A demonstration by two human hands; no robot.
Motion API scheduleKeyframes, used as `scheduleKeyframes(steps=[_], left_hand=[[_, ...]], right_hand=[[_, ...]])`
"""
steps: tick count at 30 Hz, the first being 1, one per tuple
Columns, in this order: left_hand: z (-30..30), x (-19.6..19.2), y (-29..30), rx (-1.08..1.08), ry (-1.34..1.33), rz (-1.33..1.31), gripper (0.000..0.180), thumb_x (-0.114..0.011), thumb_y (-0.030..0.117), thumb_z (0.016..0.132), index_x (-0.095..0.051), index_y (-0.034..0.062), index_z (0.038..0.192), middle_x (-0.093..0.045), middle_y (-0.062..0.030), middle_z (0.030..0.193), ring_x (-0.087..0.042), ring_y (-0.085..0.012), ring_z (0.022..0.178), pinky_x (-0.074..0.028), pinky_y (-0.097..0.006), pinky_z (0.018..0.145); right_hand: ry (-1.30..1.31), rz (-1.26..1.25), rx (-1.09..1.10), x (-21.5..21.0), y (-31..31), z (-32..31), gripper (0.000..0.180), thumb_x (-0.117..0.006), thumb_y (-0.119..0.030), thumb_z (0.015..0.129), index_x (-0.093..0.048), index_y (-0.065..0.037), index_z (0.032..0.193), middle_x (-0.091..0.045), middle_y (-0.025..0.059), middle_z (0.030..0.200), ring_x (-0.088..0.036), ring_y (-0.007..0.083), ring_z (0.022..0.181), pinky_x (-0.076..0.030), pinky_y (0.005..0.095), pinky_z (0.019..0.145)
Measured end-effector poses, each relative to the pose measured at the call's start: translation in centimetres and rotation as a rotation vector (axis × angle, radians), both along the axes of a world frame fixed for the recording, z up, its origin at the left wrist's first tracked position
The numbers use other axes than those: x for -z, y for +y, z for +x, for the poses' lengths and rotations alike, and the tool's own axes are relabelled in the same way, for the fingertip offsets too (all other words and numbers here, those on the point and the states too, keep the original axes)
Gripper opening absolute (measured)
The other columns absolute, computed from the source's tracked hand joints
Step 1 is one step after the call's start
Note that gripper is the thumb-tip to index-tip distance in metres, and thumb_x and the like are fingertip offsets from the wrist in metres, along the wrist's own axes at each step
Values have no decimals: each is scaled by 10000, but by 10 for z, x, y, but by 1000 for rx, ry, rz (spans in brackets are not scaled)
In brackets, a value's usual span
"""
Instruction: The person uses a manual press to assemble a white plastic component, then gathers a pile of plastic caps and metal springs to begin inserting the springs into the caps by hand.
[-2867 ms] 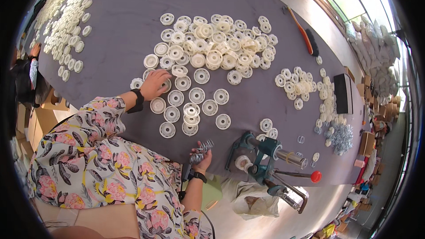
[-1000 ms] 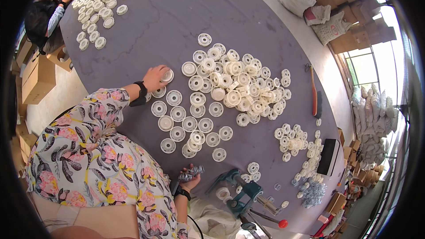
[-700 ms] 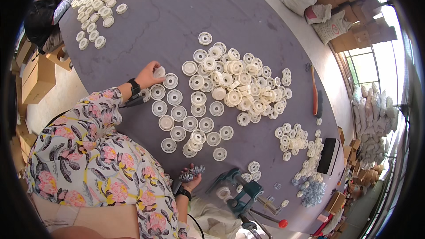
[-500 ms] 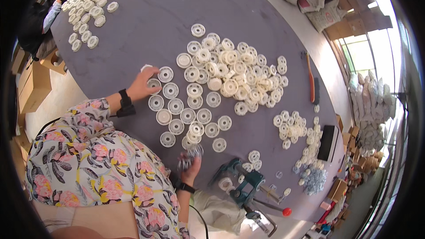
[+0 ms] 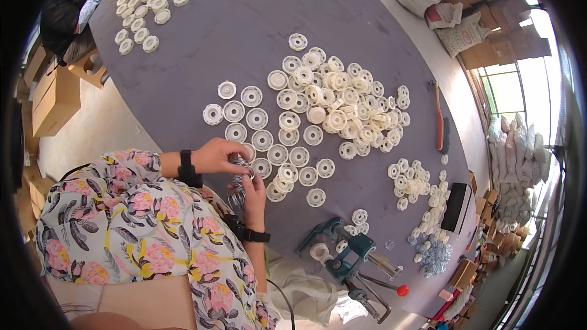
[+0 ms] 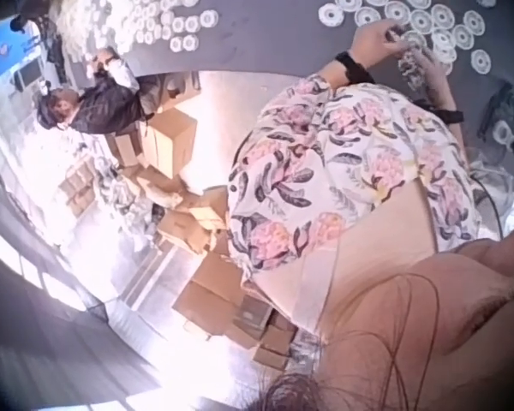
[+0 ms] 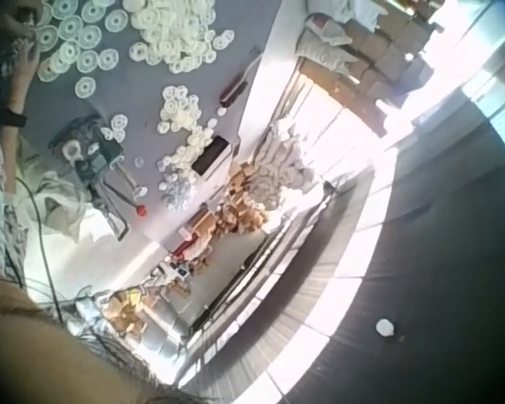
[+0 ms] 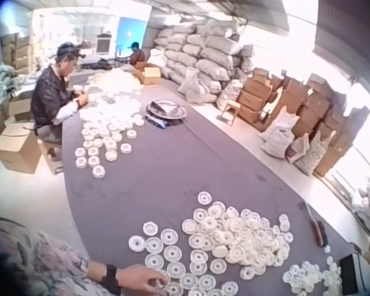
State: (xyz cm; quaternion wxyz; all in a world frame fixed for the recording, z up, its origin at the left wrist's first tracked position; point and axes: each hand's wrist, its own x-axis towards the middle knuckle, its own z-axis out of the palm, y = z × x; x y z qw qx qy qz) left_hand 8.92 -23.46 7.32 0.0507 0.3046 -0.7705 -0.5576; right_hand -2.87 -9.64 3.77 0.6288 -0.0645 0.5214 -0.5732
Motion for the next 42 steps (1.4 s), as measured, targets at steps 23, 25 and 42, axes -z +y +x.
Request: scheduleKeyframes(steps=[23,25,42], left_hand=[[2,24,-10,-214,-25,1160,325,-700,253,788,-569,14,965,-605,-68,748,-611,-113,627,-517,-232,576],[1,25,-5,-185,-47,1166,339,-696,255,792,-557,14,985,-595,-65,737,-602,-108,633,-505,-229,578],[5,31,-5,-147,-130,940,409,-515,406,876,-520,5,793,-521,-73,516,-598,-214,451,-500,-292,417]], right_hand=[[1278,-213,5,-1,-5,-1,445,-684,-120,774,-484,1,1152,-553,102,1052,-558,204,927,-453,306,791],[783,-105,-13,-1,-6,-5,458,-673,-120,783,-477,-1,1180,-554,102,1066,-558,190,922,-450,293,791],[1391,-340,-218,-12,-4,-17,475,-721,-130,695,-578,-117,1148,-534,113,1045,-564,270,903,-481,342,729]])
